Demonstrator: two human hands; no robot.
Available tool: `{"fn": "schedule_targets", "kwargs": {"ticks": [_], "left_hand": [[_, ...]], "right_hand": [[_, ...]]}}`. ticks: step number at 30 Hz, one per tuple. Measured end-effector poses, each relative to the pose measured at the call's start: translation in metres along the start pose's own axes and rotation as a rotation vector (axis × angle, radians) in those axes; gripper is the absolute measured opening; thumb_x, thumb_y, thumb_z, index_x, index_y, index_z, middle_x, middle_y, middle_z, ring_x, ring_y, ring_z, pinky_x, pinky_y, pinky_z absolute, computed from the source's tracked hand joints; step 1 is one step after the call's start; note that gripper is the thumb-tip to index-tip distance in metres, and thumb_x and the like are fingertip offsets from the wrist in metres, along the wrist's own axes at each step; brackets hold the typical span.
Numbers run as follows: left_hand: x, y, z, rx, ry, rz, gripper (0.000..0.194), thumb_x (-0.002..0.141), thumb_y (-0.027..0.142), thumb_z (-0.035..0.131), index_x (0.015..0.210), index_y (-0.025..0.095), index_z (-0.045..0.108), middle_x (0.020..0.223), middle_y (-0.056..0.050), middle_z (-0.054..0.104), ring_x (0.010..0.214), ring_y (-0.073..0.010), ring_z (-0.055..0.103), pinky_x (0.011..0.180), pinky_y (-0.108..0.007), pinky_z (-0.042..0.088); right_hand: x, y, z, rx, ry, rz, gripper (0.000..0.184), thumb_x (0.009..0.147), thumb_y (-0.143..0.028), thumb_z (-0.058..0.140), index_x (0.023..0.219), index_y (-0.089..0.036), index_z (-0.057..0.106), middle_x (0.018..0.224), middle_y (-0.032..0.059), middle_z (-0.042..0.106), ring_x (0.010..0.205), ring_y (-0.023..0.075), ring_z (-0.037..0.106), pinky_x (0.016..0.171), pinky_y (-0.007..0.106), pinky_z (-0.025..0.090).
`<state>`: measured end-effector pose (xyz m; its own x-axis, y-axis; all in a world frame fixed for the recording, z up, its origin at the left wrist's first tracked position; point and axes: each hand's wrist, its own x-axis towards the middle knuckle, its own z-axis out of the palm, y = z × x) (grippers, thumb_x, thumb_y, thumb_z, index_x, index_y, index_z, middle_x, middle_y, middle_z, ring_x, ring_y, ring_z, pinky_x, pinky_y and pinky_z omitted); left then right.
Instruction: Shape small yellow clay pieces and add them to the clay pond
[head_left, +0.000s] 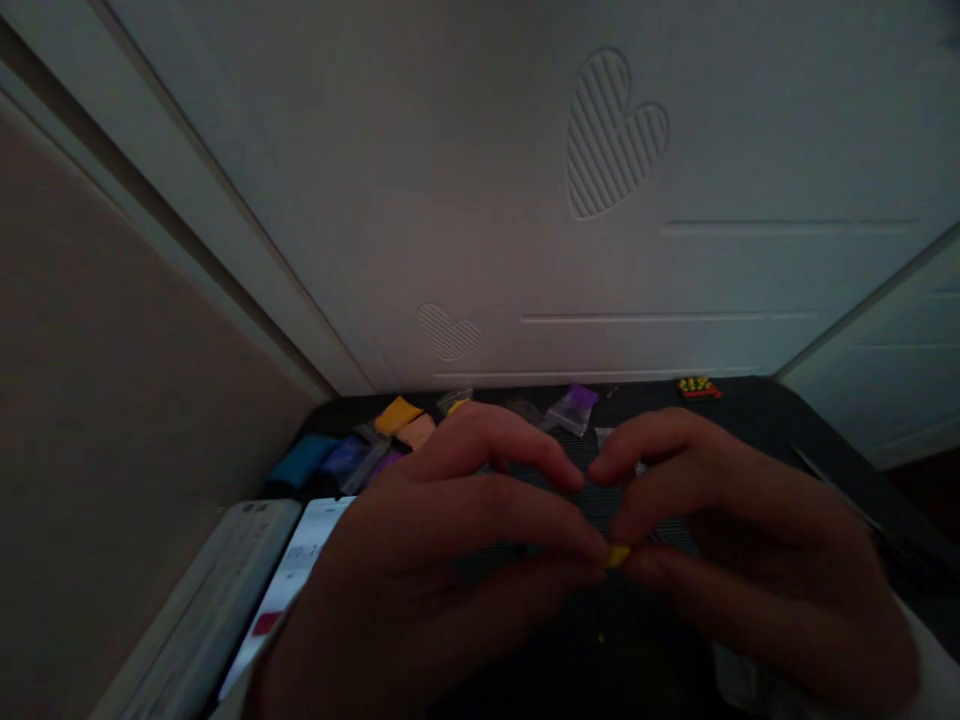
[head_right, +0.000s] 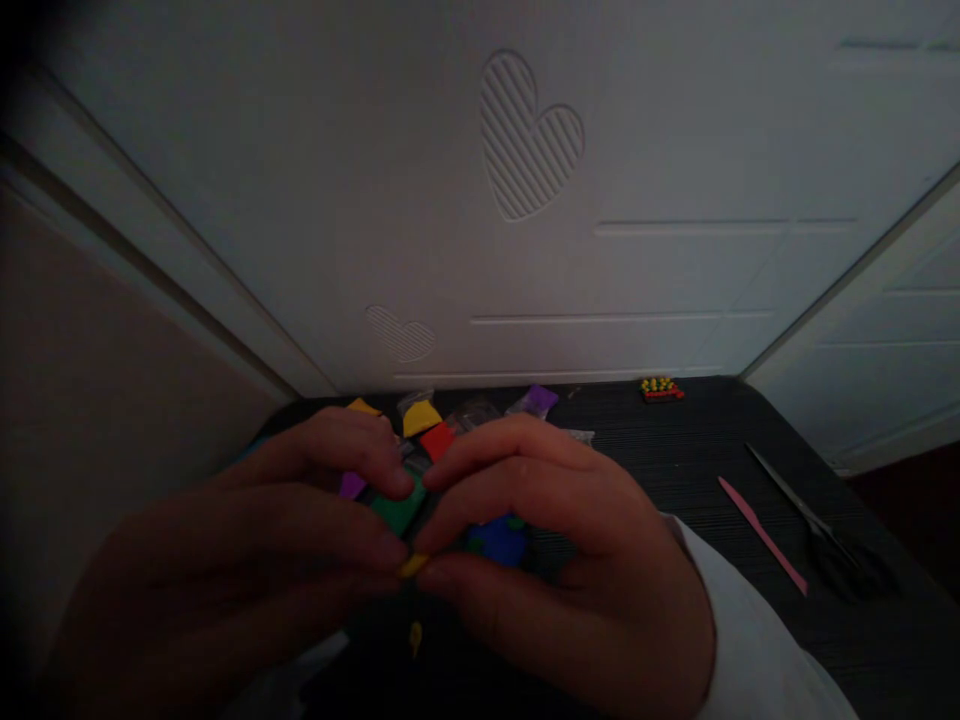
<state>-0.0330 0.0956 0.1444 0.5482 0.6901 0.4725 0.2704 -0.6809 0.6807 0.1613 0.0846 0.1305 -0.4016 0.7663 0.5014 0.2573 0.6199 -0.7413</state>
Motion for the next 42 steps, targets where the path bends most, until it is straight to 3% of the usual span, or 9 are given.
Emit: {"fn": "schedule_targets", "kwargs": {"ticks": [14, 23, 42], "left_hand": [[0.0016, -0.0021, -0.0012, 0.030, -0.011, 0.012, 0.008, 0.071, 0.018, 0.062, 0.074, 0.025, 0.063, 0.088, 0.002, 0.058, 0.085, -0.0118, 0.056, 0.077, -0.020, 0.045], [-0.0019, -0.0010, 0.0032, -0.064, 0.052, -0.086, 0.019, 0.068, 0.013, 0.062, 0.083, 0.024, 0.060, 0.092, 0.000, 0.057, 0.091, -0.0151, 0.054, 0.080, -0.024, 0.045], [-0.0036, -0.0019, 0.0075, -0.090, 0.075, -0.130, 0.015, 0.070, 0.013, 0.061, 0.080, 0.024, 0.061, 0.089, 0.000, 0.058, 0.088, -0.0148, 0.055, 0.075, -0.023, 0.047]], "right_hand": [[0.0008, -0.0009, -0.0006, 0.024, -0.008, -0.010, 0.015, 0.068, -0.011, 0.063, 0.080, -0.020, 0.060, 0.094, -0.0020, 0.058, 0.085, 0.0056, 0.057, 0.072, 0.010, 0.045], [-0.0019, -0.0010, -0.0006, -0.003, 0.025, -0.030, 0.014, 0.070, -0.015, 0.063, 0.082, -0.020, 0.060, 0.094, -0.0024, 0.057, 0.087, 0.0053, 0.056, 0.077, 0.009, 0.045], [-0.0007, -0.0021, 0.0040, -0.102, 0.084, -0.082, 0.015, 0.070, -0.013, 0.061, 0.083, -0.019, 0.059, 0.094, -0.0009, 0.058, 0.088, 0.0065, 0.055, 0.078, 0.010, 0.044]]}}
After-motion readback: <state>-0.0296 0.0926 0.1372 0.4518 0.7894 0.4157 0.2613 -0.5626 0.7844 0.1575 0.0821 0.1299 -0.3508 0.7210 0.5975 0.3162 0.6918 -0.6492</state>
